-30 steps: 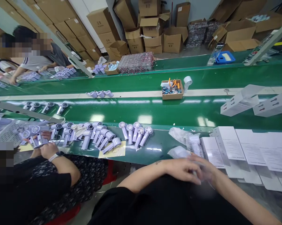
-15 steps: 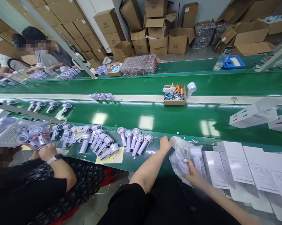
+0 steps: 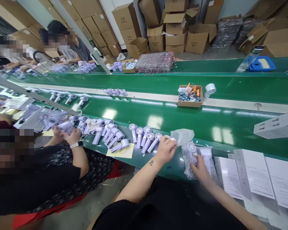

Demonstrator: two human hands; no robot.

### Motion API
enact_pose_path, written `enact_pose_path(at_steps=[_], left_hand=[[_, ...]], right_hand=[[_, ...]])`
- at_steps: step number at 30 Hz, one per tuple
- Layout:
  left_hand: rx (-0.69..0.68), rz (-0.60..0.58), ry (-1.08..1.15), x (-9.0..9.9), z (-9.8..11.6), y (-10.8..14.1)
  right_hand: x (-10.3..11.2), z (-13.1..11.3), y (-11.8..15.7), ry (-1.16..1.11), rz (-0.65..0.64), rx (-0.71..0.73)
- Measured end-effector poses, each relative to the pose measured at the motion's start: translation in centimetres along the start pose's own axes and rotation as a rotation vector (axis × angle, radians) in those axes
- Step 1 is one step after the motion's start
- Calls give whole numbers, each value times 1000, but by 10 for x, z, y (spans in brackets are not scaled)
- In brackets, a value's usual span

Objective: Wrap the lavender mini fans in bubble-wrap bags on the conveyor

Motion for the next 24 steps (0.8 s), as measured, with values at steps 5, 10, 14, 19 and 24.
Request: enact_pose_path(at_steps=[5,10,14,19,24], left_hand=[[-181,-83,-189,-17,29,49],[-144,-229,-35,-31,21,78],[498,-368,-179,-23,-75,86],[738,-534,-188,-34,-125,86],[760,-511,101,-28,-97,105]], right_hand=[[-1,-47,-10,-21,70,-17],[-54,-59,2,-160,-192,-273],[-57,-46,11,-115,-118,-325],[-46,-49,15,-62,1,-344],[-45,-69,10,-81,112,-292]])
Point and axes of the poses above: each hand's wrist, its own y-axis away from the middle knuckle, its own x-axis out of the back of the hand, z = x × y, the point moved 8 cm from there along -y, towards the middle knuckle, and after that the axes turned 14 degrees about -y, right-handed, at the moved point
